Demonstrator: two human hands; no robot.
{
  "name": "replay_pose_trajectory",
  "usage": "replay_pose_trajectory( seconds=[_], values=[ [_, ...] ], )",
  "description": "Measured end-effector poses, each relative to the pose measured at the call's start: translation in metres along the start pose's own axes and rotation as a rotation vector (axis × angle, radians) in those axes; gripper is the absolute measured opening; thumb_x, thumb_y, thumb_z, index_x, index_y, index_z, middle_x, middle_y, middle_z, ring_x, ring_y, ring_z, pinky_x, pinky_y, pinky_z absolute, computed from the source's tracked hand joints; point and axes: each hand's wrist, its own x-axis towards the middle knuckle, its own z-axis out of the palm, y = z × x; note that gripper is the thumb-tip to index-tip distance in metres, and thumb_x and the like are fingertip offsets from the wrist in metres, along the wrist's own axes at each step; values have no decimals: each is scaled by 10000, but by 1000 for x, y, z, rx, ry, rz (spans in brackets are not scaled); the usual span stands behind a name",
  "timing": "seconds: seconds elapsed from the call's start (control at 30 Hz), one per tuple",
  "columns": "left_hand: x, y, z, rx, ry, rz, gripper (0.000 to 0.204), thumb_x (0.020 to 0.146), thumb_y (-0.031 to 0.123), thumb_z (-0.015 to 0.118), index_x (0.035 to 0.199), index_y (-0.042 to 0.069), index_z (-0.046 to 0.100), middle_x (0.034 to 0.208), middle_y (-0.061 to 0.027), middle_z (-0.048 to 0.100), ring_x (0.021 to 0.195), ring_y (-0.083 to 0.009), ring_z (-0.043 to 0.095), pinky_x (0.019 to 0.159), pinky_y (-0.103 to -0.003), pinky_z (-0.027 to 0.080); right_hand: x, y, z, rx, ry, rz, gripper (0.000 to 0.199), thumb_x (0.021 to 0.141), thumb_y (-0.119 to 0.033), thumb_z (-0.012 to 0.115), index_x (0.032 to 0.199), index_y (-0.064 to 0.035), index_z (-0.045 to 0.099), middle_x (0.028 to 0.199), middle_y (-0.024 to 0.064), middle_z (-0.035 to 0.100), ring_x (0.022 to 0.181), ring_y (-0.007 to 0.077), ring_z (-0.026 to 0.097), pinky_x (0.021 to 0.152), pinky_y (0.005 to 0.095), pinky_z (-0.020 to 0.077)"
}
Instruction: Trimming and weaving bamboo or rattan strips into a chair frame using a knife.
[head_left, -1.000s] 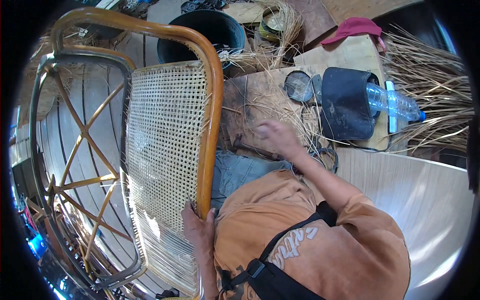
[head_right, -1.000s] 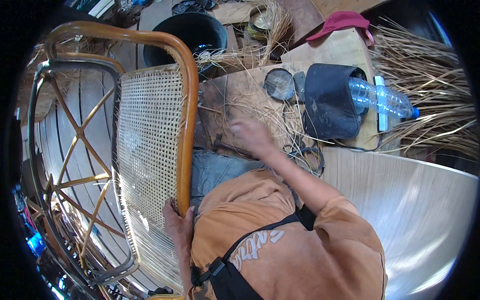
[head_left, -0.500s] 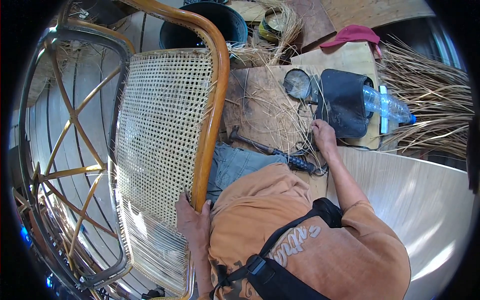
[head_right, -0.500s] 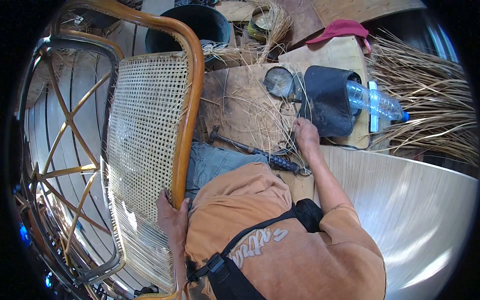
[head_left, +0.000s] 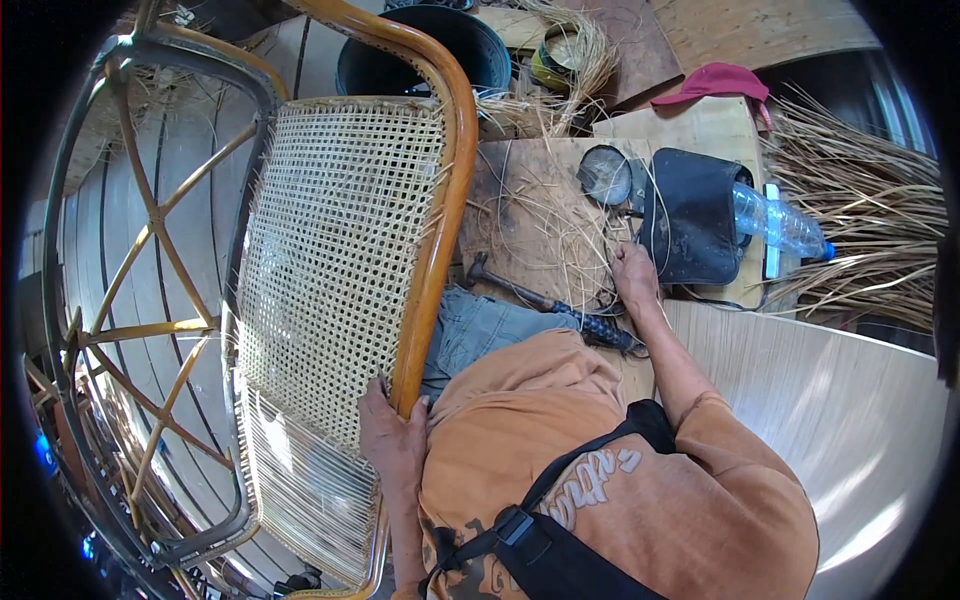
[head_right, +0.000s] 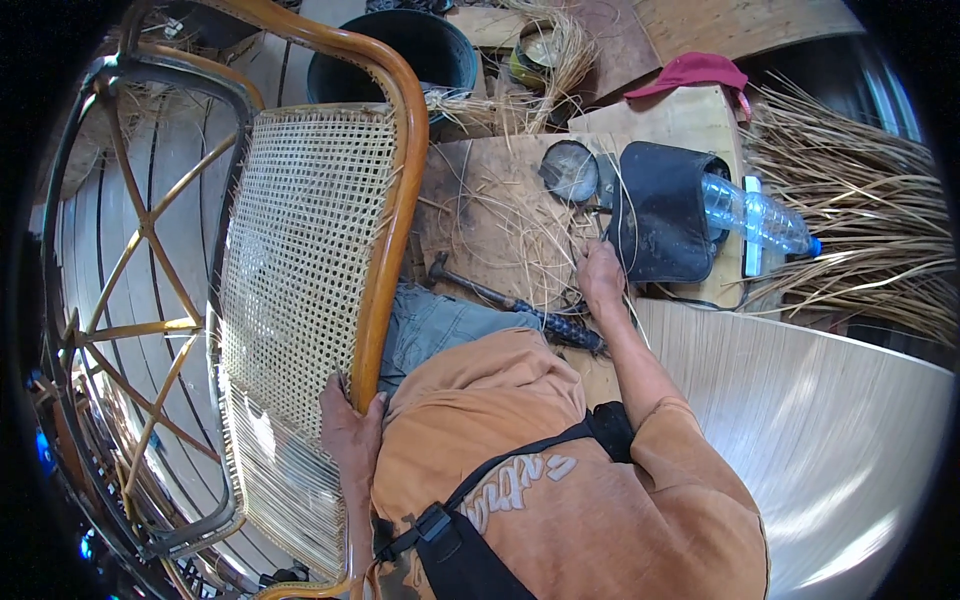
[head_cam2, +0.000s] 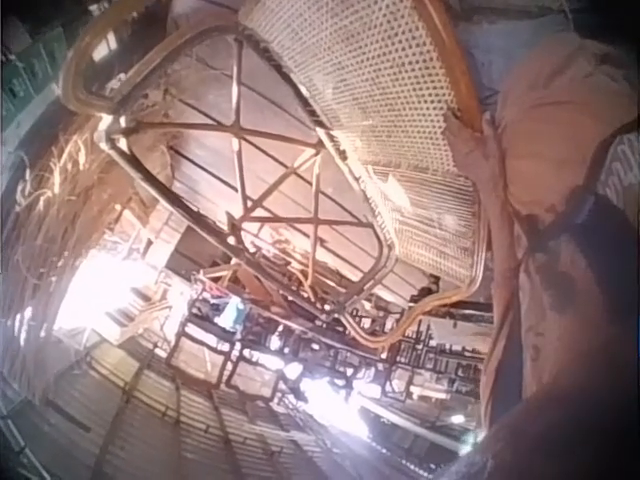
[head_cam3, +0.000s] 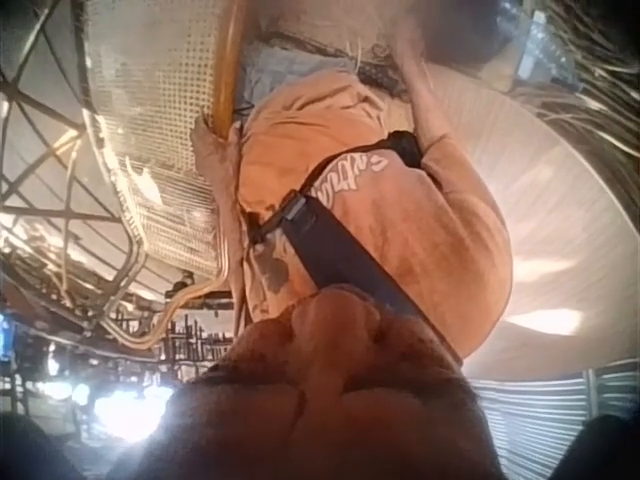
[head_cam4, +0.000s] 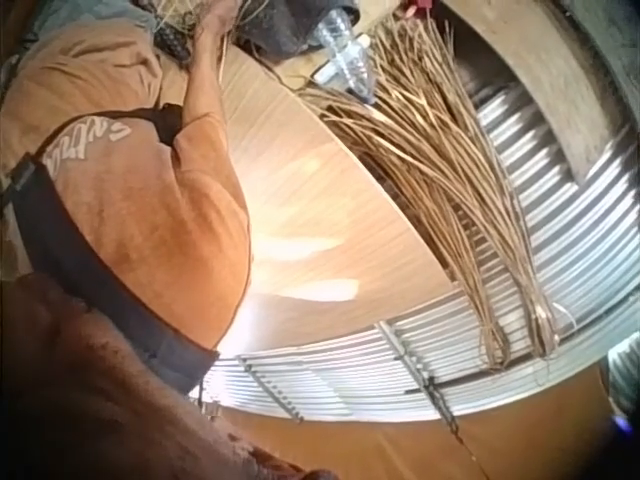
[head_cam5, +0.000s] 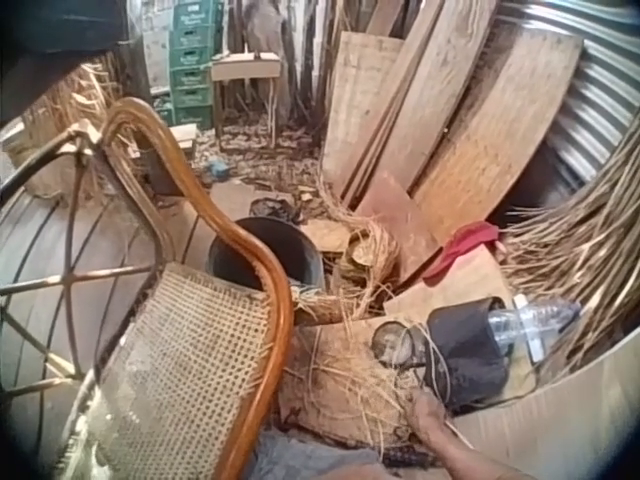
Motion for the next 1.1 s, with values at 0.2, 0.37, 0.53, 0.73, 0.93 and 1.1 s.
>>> replay_pose_trajectory(
  seconds=[0.2,0.37,0.53,0.73,0.93,1.1],
  values=[
    [0,-11,6,16,54,67,688,678,220,760,1249,24,431,1029,-165,533,947,-338,555,805,-405,460,7,14,-14,247,-52,19,166,823,-160,565,892,-10,583,723,116,597,669,217,575,649,329,455],
    [-1,-14,7,12,107,125,682,662,210,768,1235,38,440,984,-154,530,885,-336,561,747,-417,471,13,27,-8,414,-311,53,156,833,-161,573,873,-16,614,775,120,619,680,206,584,672,344,462],
    [-2,-12,7,-11,124,130,677,666,217,766,1233,40,441,969,-150,525,880,-333,562,739,-419,471,0,1,-1,187,-38,-147,155,829,-126,545,908,-13,615,984,201,601,917,371,577,787,431,465],
    [-2,-14,9,25,120,123,663,676,220,760,1231,45,444,985,-151,525,901,-331,559,755,-418,472,5,-7,-5,-27,-174,60,153,835,-147,546,918,-31,602,936,201,596,894,382,575,786,425,462],
    [1,-10,6,3,66,98,648,686,231,753,1229,54,445,1016,-153,519,928,-321,556,774,-408,472,-4,7,-22,612,-31,51,155,871,-138,561,985,-40,596,788,61,588,653,135,570,607,290,465],
    [2,-25,1,-152,20,86,520,742,217,709,1178,45,485,1009,-153,552,909,-312,573,767,-399,472,-1,-47,-61,766,132,-54,138,882,-30,533,997,-36,611,821,4,580,653,53,546,567,195,443]
  ],
)
